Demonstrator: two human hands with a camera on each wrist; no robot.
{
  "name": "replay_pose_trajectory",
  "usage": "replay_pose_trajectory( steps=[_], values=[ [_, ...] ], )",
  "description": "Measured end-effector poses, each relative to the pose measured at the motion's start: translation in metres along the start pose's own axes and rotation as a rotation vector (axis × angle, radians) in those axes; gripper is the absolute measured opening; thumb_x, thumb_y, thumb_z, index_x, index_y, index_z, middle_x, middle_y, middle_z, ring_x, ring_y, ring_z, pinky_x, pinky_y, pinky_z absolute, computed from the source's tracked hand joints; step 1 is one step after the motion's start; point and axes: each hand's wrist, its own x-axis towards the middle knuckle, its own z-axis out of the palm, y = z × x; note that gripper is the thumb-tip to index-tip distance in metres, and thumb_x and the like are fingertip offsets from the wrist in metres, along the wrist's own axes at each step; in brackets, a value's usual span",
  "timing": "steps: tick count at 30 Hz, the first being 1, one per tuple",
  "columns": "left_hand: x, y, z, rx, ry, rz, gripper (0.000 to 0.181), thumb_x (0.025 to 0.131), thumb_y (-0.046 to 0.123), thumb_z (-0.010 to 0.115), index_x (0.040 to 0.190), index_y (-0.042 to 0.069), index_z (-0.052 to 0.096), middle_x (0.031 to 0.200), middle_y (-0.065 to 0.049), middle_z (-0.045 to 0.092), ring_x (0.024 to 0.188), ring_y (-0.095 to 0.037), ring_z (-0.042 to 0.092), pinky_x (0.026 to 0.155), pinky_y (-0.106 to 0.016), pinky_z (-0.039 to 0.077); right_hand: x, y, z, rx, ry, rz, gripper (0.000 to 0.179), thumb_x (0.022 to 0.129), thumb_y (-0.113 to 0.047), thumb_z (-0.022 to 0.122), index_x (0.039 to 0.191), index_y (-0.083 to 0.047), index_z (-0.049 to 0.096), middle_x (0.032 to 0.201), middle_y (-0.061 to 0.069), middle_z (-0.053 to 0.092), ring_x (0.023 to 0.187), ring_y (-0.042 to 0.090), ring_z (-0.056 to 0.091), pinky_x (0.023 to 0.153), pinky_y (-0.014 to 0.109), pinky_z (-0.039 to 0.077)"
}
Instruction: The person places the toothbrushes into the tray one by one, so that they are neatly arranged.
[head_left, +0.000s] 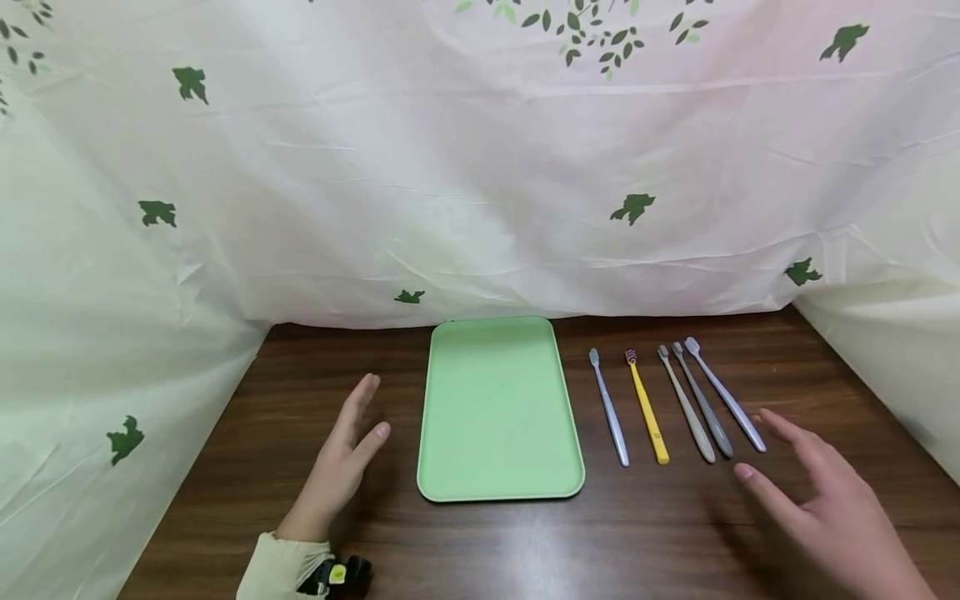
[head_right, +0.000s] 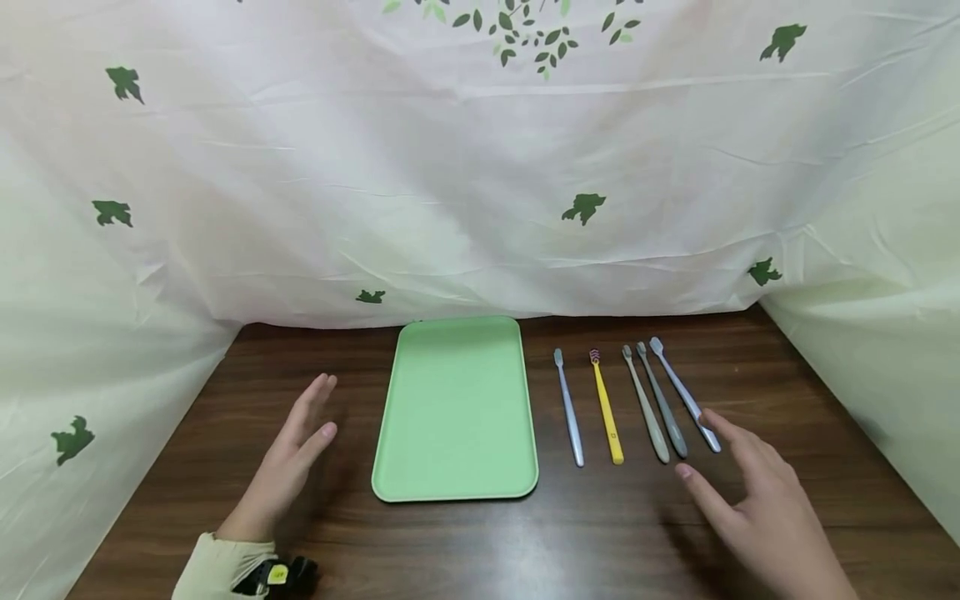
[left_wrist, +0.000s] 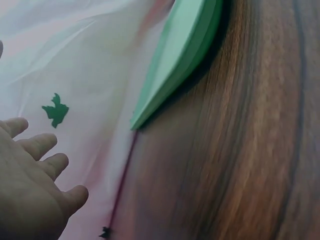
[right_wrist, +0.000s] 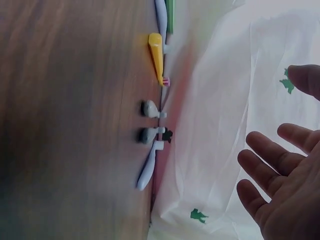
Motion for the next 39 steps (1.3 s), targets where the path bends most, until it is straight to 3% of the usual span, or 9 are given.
replay_pose_trajectory(
  steps=[4, 8, 10, 12, 17, 22, 27, 33, 39],
  values=[
    [0.003, -0.003, 0.008, -0.069, -0.018, -0.041, 0.069, 0.106, 0.022, 0.052, 0.162, 0.019, 0.013, 0.166, -0.007, 0.017, 0.153, -0.03, 0.008, 0.117, -0.066, 0.012, 0.007, -0.008, -0.001, 0.024, 0.005, -0.025, 0.067, 0.088, -0.017, 0.079, 0.148, -0.017, 0.05, 0.138, 0.017, 0.057, 0.125, -0.021, 0.028, 0.097, -0.001, 0.013],
    [0.004, -0.008, 0.017, -0.092, -0.029, -0.123, 0.071, 0.105, 0.023, 0.054, 0.162, 0.017, 0.013, 0.166, -0.011, 0.017, 0.154, -0.031, 0.008, 0.117, -0.065, 0.013, 0.014, -0.016, 0.002, 0.032, -0.004, -0.049, 0.058, 0.087, -0.02, 0.08, 0.14, -0.015, 0.058, 0.132, 0.014, 0.061, 0.119, -0.018, 0.036, 0.091, -0.001, 0.021],
    [0.004, -0.011, 0.021, -0.061, -0.041, -0.19, 0.072, 0.105, 0.026, 0.055, 0.162, 0.016, 0.013, 0.167, -0.012, 0.017, 0.154, -0.031, 0.008, 0.118, -0.064, 0.014, 0.017, -0.021, 0.004, 0.031, -0.006, -0.069, 0.053, 0.086, -0.02, 0.081, 0.135, -0.016, 0.062, 0.127, 0.012, 0.063, 0.116, -0.013, 0.041, 0.088, 0.001, 0.024],
    [0.003, -0.015, 0.023, 0.005, -0.058, -0.253, 0.073, 0.104, 0.029, 0.056, 0.162, 0.016, 0.015, 0.166, -0.013, 0.018, 0.154, -0.031, 0.008, 0.12, -0.062, 0.007, 0.02, -0.027, 0.007, 0.033, -0.004, -0.096, 0.048, 0.084, -0.019, 0.082, 0.129, -0.016, 0.065, 0.122, 0.009, 0.065, 0.112, -0.007, 0.046, 0.086, 0.005, 0.028],
    [-0.003, -0.019, 0.028, 0.129, -0.111, -0.333, 0.074, 0.102, 0.037, 0.058, 0.162, 0.017, 0.019, 0.166, -0.014, 0.019, 0.152, -0.04, -0.004, 0.116, -0.066, -0.009, 0.026, -0.039, 0.011, 0.041, -0.017, -0.147, 0.037, 0.085, -0.019, 0.082, 0.119, -0.019, 0.069, 0.114, 0.003, 0.068, 0.108, 0.006, 0.054, 0.086, 0.008, 0.031],
    [-0.01, -0.02, 0.032, 0.169, -0.14, -0.336, 0.074, 0.101, 0.035, 0.059, 0.162, 0.016, 0.021, 0.165, -0.017, 0.02, 0.151, -0.043, -0.006, 0.115, -0.066, -0.011, 0.033, -0.049, 0.016, 0.02, -0.029, -0.21, 0.032, 0.084, -0.019, 0.082, 0.113, -0.016, 0.071, 0.112, 0.0, 0.069, 0.103, 0.021, 0.061, 0.086, 0.012, 0.036],
    [-0.015, -0.018, 0.037, 0.212, -0.146, -0.299, 0.073, 0.1, 0.027, 0.062, 0.16, 0.011, 0.025, 0.163, -0.018, 0.026, 0.153, -0.037, 0.002, 0.116, -0.062, -0.013, 0.037, -0.056, 0.019, 0.009, -0.037, -0.213, 0.027, 0.082, -0.018, 0.083, 0.107, -0.018, 0.073, 0.099, -0.009, 0.068, 0.088, 0.011, 0.06, 0.075, 0.023, 0.045],
    [-0.019, -0.015, 0.043, 0.25, -0.158, -0.268, 0.072, 0.099, 0.024, 0.063, 0.159, 0.008, 0.027, 0.162, -0.017, 0.029, 0.154, -0.036, 0.005, 0.116, -0.062, -0.014, 0.044, -0.064, 0.022, 0.016, -0.146, -0.118, 0.019, 0.089, -0.023, 0.078, 0.105, -0.013, 0.074, 0.094, -0.004, 0.07, 0.083, 0.015, 0.064, 0.068, 0.037, 0.052],
    [-0.023, -0.011, 0.046, 0.267, -0.176, -0.247, 0.072, 0.099, 0.023, 0.064, 0.159, 0.01, 0.028, 0.162, -0.016, 0.029, 0.153, -0.038, 0.005, 0.116, -0.063, -0.015, 0.05, -0.068, 0.026, 0.028, -0.252, -0.009, 0.022, 0.092, -0.022, 0.074, 0.109, -0.008, 0.074, 0.094, 0.0, 0.07, 0.078, 0.014, 0.063, 0.064, 0.033, 0.052]
  ],
)
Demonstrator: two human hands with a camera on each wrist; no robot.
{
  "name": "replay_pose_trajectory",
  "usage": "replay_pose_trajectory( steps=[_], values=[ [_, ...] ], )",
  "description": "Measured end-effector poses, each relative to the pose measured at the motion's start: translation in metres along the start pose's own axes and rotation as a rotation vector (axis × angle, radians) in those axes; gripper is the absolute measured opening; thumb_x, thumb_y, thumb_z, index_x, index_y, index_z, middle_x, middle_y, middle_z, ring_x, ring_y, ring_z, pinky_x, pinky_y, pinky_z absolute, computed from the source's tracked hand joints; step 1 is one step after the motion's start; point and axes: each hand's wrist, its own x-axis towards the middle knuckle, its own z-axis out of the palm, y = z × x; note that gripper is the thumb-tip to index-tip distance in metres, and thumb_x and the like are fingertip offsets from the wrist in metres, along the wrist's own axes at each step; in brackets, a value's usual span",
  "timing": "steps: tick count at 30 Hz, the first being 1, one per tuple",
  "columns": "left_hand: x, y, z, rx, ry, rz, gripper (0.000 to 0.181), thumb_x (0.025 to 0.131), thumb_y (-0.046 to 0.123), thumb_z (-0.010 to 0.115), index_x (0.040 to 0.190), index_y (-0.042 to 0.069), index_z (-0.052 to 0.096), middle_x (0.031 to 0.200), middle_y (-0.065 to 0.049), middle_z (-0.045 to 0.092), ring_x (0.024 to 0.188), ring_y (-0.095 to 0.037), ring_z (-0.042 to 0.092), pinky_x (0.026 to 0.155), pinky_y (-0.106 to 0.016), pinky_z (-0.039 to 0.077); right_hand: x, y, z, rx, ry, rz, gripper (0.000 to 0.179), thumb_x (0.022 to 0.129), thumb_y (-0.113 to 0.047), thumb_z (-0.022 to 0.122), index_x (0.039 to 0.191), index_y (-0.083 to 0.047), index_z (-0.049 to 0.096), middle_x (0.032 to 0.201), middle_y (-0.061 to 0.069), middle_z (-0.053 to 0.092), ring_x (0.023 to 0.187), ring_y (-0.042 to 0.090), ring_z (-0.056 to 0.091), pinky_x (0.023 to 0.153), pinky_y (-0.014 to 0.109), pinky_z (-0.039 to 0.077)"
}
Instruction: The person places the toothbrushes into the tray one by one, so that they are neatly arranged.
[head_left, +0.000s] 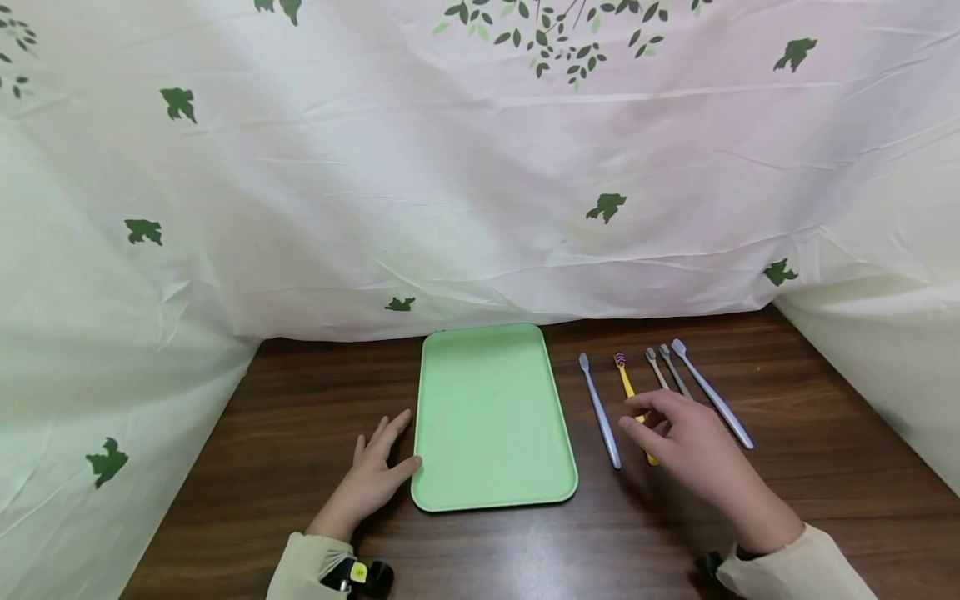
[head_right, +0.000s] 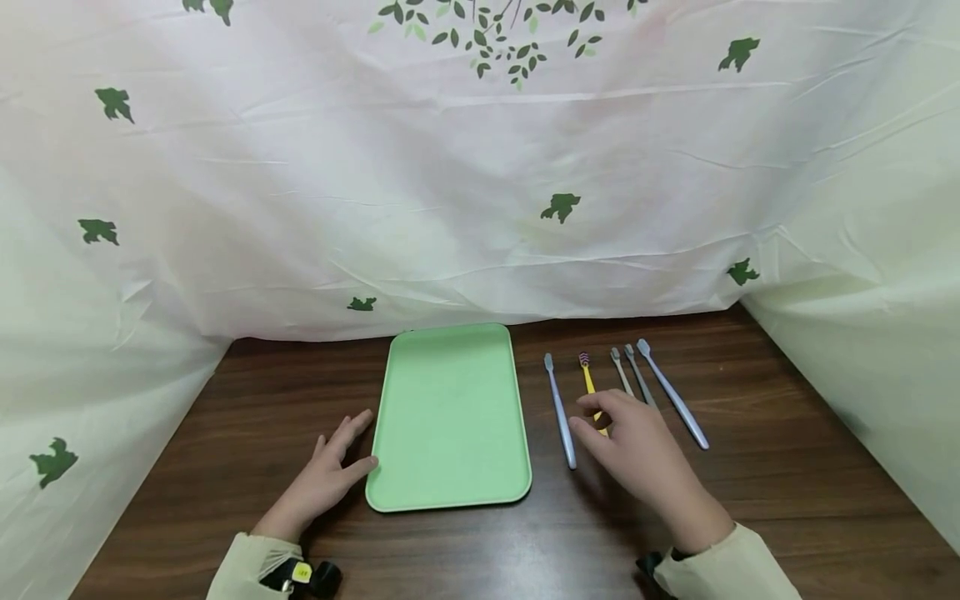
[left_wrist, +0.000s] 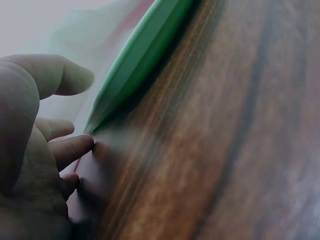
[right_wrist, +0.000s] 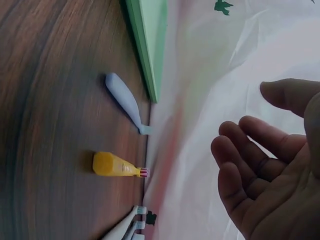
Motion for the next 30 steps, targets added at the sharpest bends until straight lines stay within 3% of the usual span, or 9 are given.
replay_pose_trajectory(
  steps=[9, 17, 24, 30],
  values=[
    [0.001, 0.002, 0.002, 0.005, 0.001, -0.01, 0.062, 0.098, 0.018, 0.064, 0.155, 0.016, 0.04, 0.158, -0.014, 0.038, 0.153, -0.038, 0.005, 0.116, -0.063, -0.014, 0.018, 0.003, 0.016, -0.01, -0.074, 0.043, 0.022, 0.09, -0.022, 0.075, 0.107, -0.007, 0.074, 0.096, 0.001, 0.072, 0.081, 0.016, 0.066, 0.066, 0.036, 0.054],
    [0.003, 0.004, 0.0, -0.004, 0.001, -0.011, 0.061, 0.098, 0.018, 0.064, 0.155, 0.016, 0.041, 0.157, -0.013, 0.04, 0.153, -0.038, 0.005, 0.116, -0.063, -0.014, 0.036, 0.014, 0.035, 0.084, -0.139, 0.125, 0.024, 0.092, -0.021, 0.073, 0.11, -0.004, 0.072, 0.092, 0.001, 0.071, 0.078, 0.015, 0.062, 0.062, 0.032, 0.05],
    [0.004, 0.004, -0.003, -0.002, -0.002, -0.015, 0.061, 0.098, 0.019, 0.063, 0.155, 0.016, 0.041, 0.157, -0.012, 0.041, 0.153, -0.038, 0.006, 0.115, -0.063, -0.014, 0.047, 0.012, 0.045, 0.026, -0.13, 0.131, 0.03, 0.092, -0.024, 0.072, 0.112, -0.001, 0.071, 0.107, 0.013, 0.065, 0.092, 0.027, 0.063, 0.076, 0.045, 0.053],
    [0.006, 0.006, -0.003, -0.004, -0.005, -0.023, 0.06, 0.098, 0.019, 0.063, 0.154, 0.016, 0.042, 0.155, -0.011, 0.043, 0.153, -0.038, 0.007, 0.116, -0.063, -0.013, 0.063, 0.012, 0.046, -0.029, -0.201, 0.178, 0.033, 0.091, -0.021, 0.072, 0.112, 0.003, 0.068, 0.102, 0.013, 0.067, 0.089, 0.028, 0.064, 0.075, 0.047, 0.054]
  ],
)
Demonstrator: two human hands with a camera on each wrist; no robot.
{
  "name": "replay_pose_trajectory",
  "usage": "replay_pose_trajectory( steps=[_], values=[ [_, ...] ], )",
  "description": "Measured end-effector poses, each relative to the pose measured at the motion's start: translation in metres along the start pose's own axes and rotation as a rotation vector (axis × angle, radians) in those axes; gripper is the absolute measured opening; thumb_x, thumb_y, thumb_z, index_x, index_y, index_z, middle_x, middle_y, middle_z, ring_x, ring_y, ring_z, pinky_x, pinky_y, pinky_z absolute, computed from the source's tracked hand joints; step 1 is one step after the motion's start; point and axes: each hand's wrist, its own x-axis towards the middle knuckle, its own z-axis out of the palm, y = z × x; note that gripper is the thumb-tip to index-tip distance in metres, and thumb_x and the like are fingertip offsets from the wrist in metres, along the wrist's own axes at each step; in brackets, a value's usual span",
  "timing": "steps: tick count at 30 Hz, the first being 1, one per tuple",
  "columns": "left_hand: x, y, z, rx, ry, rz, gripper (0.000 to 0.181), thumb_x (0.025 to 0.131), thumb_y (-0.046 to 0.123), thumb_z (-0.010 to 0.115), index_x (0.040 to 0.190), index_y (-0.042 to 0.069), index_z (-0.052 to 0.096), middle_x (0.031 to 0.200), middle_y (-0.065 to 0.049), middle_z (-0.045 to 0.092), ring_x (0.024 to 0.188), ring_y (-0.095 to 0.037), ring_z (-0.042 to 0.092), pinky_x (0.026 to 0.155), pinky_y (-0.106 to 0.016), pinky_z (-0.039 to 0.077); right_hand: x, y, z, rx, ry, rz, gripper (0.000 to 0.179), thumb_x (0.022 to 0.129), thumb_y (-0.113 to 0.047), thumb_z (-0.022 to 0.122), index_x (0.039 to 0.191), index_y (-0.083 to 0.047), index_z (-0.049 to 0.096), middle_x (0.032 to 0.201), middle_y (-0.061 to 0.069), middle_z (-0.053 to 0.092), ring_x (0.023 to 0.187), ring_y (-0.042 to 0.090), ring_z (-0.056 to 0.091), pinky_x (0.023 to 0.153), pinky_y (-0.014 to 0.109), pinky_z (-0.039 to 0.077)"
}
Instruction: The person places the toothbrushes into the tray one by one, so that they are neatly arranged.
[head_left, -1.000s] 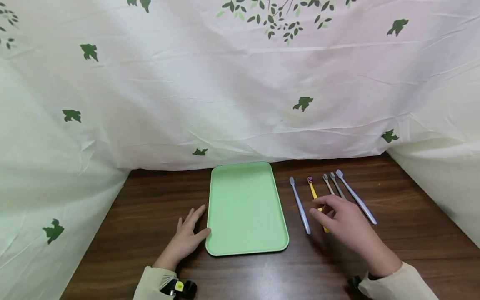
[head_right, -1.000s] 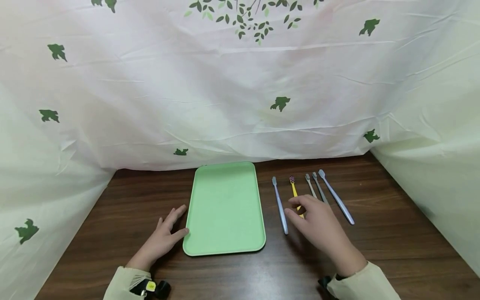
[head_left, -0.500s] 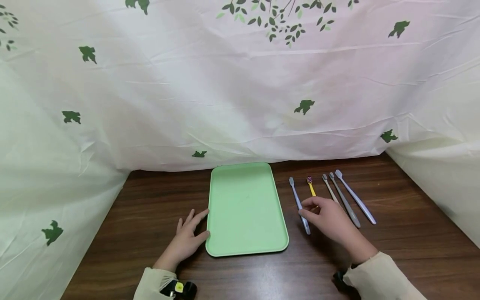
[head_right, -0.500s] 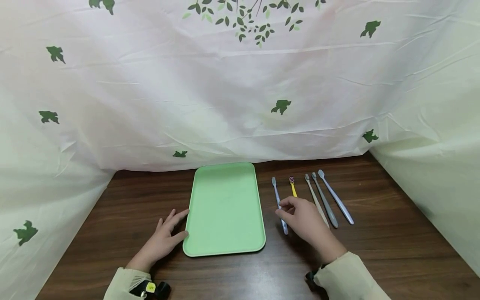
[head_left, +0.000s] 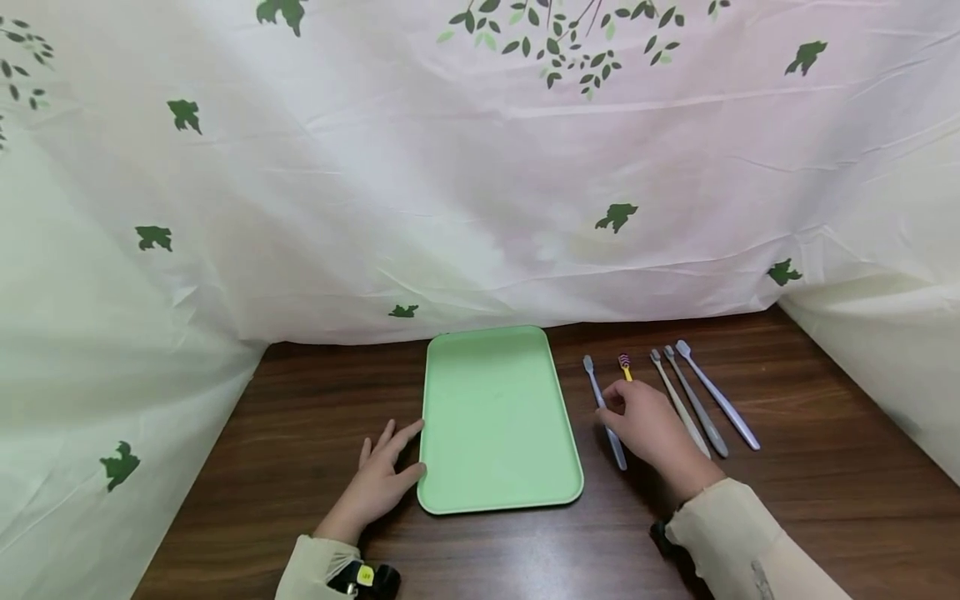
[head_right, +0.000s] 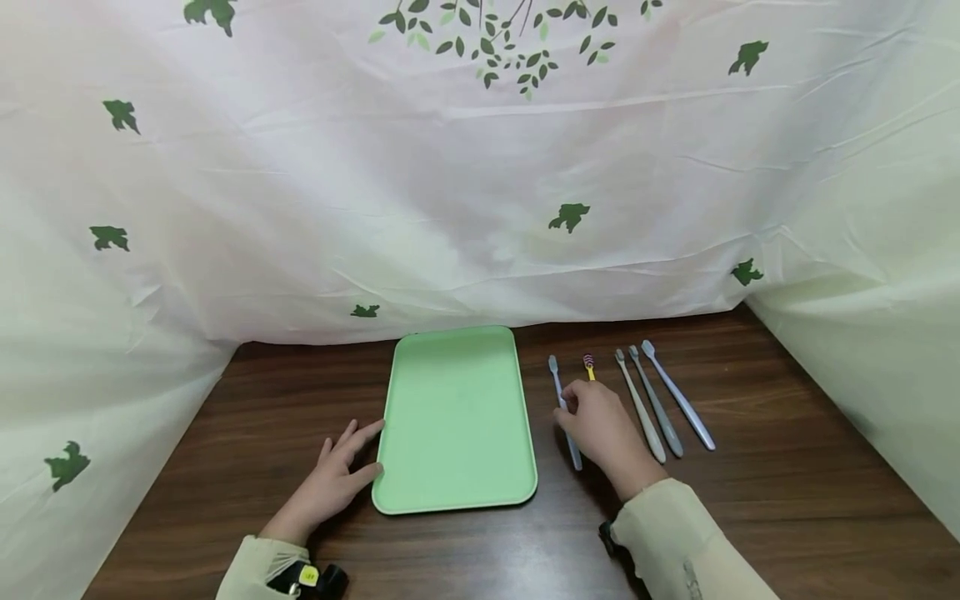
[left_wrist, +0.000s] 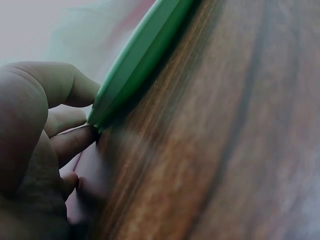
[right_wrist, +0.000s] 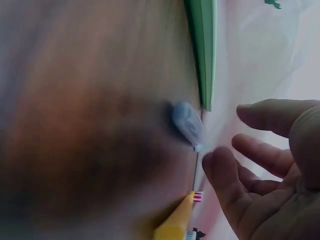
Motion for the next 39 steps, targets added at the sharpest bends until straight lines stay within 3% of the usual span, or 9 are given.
replay_pose_trajectory(
  steps=[5, 8, 18, 24, 28, 34, 39],
  values=[
    [0.0, 0.001, 0.003, -0.012, 0.011, -0.016, 0.06, 0.097, 0.018, 0.064, 0.153, 0.015, 0.044, 0.155, -0.013, 0.043, 0.153, -0.038, 0.008, 0.116, -0.063, -0.013, 0.012, -0.003, -0.002, -0.054, -0.071, 0.023, 0.032, 0.09, -0.017, 0.073, 0.113, 0.004, 0.066, 0.095, 0.011, 0.067, 0.079, 0.023, 0.061, 0.067, 0.043, 0.052],
    [0.0, 0.001, 0.005, -0.016, 0.012, -0.022, 0.06, 0.097, 0.018, 0.064, 0.153, 0.015, 0.044, 0.155, -0.012, 0.043, 0.153, -0.038, 0.008, 0.116, -0.063, -0.013, 0.017, -0.002, 0.001, -0.083, -0.11, 0.043, 0.034, 0.091, -0.017, 0.073, 0.116, 0.005, 0.065, 0.096, 0.013, 0.067, 0.081, 0.024, 0.063, 0.067, 0.043, 0.052],
    [0.006, 0.003, 0.006, -0.014, 0.035, -0.016, 0.06, 0.096, 0.017, 0.064, 0.153, 0.015, 0.045, 0.154, -0.012, 0.044, 0.153, -0.037, 0.009, 0.116, -0.062, -0.013, 0.028, 0.003, 0.005, -0.106, -0.129, 0.029, 0.039, 0.087, -0.014, 0.075, 0.118, 0.006, 0.062, 0.098, 0.017, 0.068, 0.085, 0.028, 0.065, 0.07, 0.045, 0.054],
    [0.009, 0.0, 0.006, 0.008, 0.056, -0.018, 0.06, 0.096, 0.017, 0.064, 0.153, 0.015, 0.045, 0.154, -0.01, 0.046, 0.153, -0.036, 0.012, 0.117, -0.06, -0.011, 0.033, 0.004, 0.005, -0.059, -0.141, 0.048, 0.04, 0.085, -0.014, 0.076, 0.117, 0.006, 0.061, 0.091, 0.013, 0.067, 0.069, 0.021, 0.06, 0.059, 0.036, 0.051],
    [0.011, -0.001, 0.007, 0.007, 0.059, -0.007, 0.06, 0.095, 0.017, 0.064, 0.152, 0.014, 0.046, 0.154, -0.012, 0.045, 0.152, -0.038, 0.012, 0.117, -0.062, -0.011, 0.033, 0.007, 0.005, 0.028, -0.142, 0.054, 0.043, 0.084, -0.011, 0.075, 0.12, 0.006, 0.059, 0.087, 0.012, 0.066, 0.061, 0.017, 0.062, 0.054, 0.033, 0.052],
    [0.014, -0.002, 0.006, 0.002, 0.059, -0.013, 0.06, 0.096, 0.019, 0.064, 0.153, 0.016, 0.045, 0.154, -0.011, 0.044, 0.153, -0.036, 0.011, 0.117, -0.06, -0.013, 0.032, 0.005, 0.002, 0.166, -0.139, 0.068, 0.044, 0.086, -0.011, 0.077, 0.121, 0.006, 0.058, 0.096, 0.016, 0.065, 0.062, 0.016, 0.065, 0.057, 0.033, 0.057],
    [0.015, -0.003, 0.006, 0.008, 0.064, -0.02, 0.06, 0.096, 0.018, 0.064, 0.153, 0.016, 0.045, 0.154, -0.011, 0.045, 0.153, -0.036, 0.011, 0.117, -0.06, -0.013, 0.031, 0.001, 0.002, 0.217, -0.13, 0.062, 0.039, 0.087, -0.011, 0.076, 0.118, 0.005, 0.059, 0.089, 0.011, 0.064, 0.064, 0.016, 0.065, 0.058, 0.032, 0.058]
  ],
)
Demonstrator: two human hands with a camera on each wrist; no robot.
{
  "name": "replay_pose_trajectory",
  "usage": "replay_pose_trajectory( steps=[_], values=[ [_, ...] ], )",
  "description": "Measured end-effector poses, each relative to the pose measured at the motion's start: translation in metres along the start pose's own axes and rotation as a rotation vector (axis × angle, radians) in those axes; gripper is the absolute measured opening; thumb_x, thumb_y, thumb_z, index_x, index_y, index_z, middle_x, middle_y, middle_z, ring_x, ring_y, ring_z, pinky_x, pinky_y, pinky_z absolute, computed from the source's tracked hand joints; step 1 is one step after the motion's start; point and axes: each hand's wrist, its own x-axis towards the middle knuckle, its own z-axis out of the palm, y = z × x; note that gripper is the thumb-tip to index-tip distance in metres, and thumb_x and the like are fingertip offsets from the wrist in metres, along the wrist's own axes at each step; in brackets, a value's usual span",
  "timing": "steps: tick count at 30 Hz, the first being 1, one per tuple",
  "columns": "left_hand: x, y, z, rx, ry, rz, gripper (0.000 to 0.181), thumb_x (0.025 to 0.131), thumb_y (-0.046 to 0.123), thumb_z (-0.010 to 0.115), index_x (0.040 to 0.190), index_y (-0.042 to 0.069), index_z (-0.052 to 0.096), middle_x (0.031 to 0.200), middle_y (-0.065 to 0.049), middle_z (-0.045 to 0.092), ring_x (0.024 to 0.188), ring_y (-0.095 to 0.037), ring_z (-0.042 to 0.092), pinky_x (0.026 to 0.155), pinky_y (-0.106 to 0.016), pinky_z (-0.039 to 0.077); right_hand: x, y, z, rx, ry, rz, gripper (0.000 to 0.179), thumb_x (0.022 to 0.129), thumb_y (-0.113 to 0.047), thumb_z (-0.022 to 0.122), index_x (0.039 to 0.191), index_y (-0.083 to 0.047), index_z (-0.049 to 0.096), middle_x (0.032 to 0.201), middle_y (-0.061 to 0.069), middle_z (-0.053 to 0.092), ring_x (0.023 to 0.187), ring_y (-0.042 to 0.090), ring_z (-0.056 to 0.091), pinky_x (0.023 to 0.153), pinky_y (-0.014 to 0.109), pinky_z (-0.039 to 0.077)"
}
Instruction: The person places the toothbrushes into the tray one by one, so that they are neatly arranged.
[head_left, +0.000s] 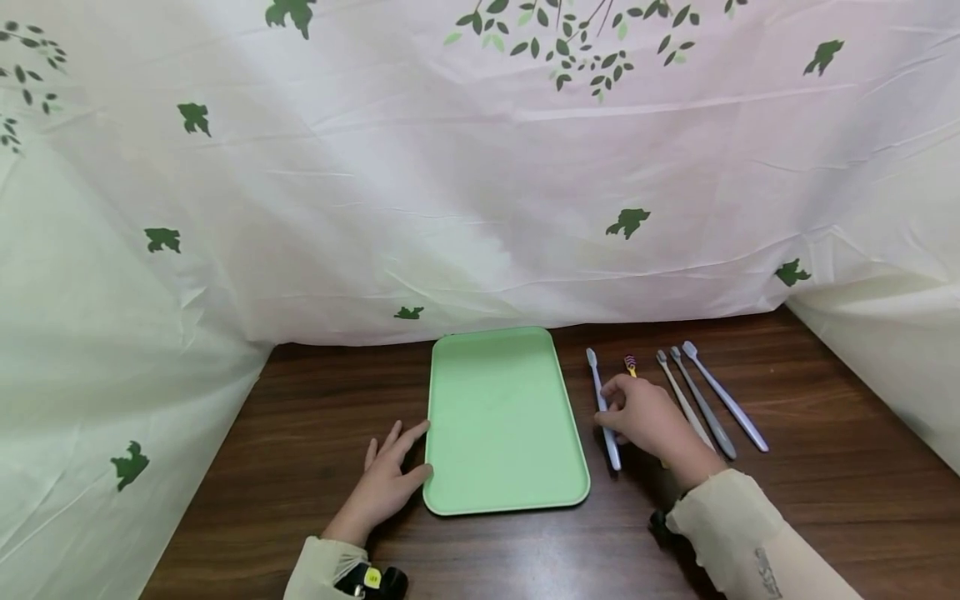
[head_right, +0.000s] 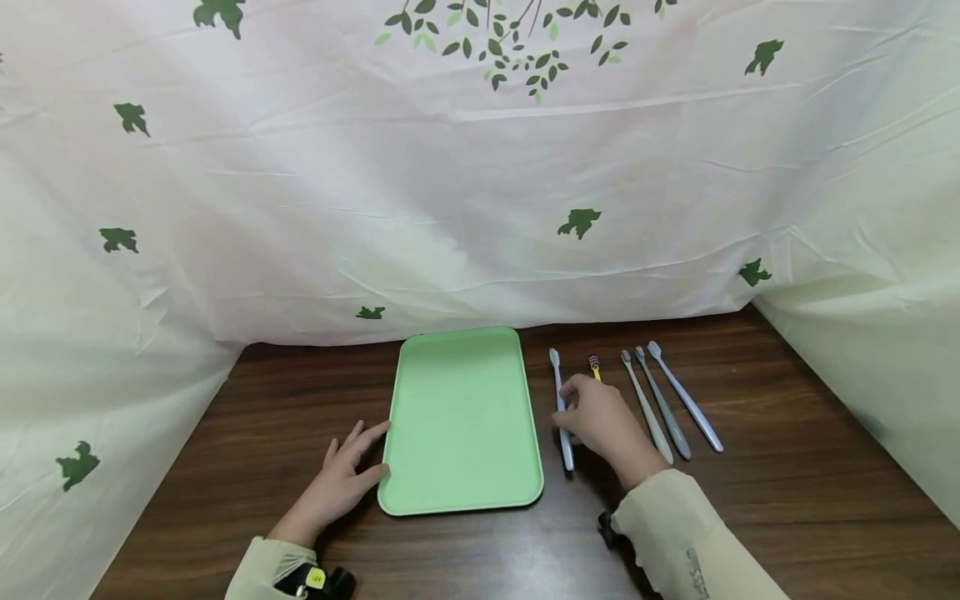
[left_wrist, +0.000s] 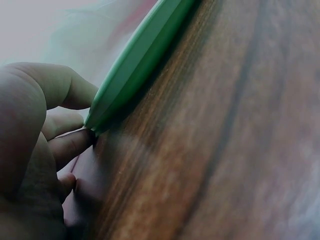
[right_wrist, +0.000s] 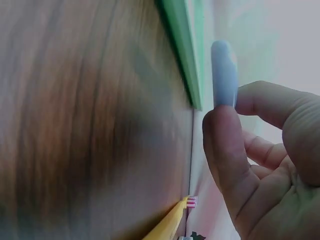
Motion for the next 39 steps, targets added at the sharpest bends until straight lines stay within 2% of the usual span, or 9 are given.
replay_pose_trajectory(
  steps=[5, 17, 27, 39],
  values=[
    [0.0, -0.001, 0.0, 0.007, 0.001, -0.009, 0.06, 0.096, 0.018, 0.063, 0.153, 0.017, 0.044, 0.154, -0.009, 0.044, 0.153, -0.033, 0.011, 0.118, -0.058, -0.013, -0.005, -0.004, 0.003, 0.016, 0.02, -0.022, 0.037, 0.088, -0.013, 0.075, 0.118, 0.003, 0.06, 0.084, 0.007, 0.065, 0.061, 0.016, 0.065, 0.057, 0.032, 0.056],
    [-0.001, -0.003, -0.001, 0.003, 0.008, -0.005, 0.06, 0.096, 0.016, 0.064, 0.153, 0.017, 0.044, 0.155, -0.008, 0.044, 0.154, -0.033, 0.011, 0.118, -0.058, -0.013, -0.014, -0.022, 0.014, 0.09, 0.054, -0.084, 0.033, 0.088, -0.011, 0.075, 0.115, 0.001, 0.062, 0.083, 0.006, 0.064, 0.058, 0.015, 0.065, 0.055, 0.032, 0.056],
    [0.0, -0.001, 0.0, -0.001, 0.007, 0.022, 0.06, 0.096, 0.017, 0.064, 0.153, 0.016, 0.044, 0.154, -0.009, 0.045, 0.153, -0.035, 0.011, 0.117, -0.06, -0.012, -0.017, -0.035, 0.026, 0.173, 0.05, -0.098, 0.03, 0.087, -0.006, 0.075, 0.113, 0.002, 0.062, 0.083, 0.008, 0.062, 0.059, 0.017, 0.063, 0.058, 0.038, 0.059],
    [-0.001, 0.0, 0.0, -0.013, 0.008, 0.035, 0.059, 0.096, 0.016, 0.065, 0.152, 0.015, 0.045, 0.153, -0.01, 0.047, 0.153, -0.037, 0.011, 0.116, -0.061, -0.013, -0.016, -0.053, 0.043, 0.225, 0.008, -0.088, 0.024, 0.088, -0.007, 0.074, 0.109, -0.001, 0.065, 0.083, 0.007, 0.063, 0.059, 0.018, 0.066, 0.058, 0.037, 0.058]
  ],
)
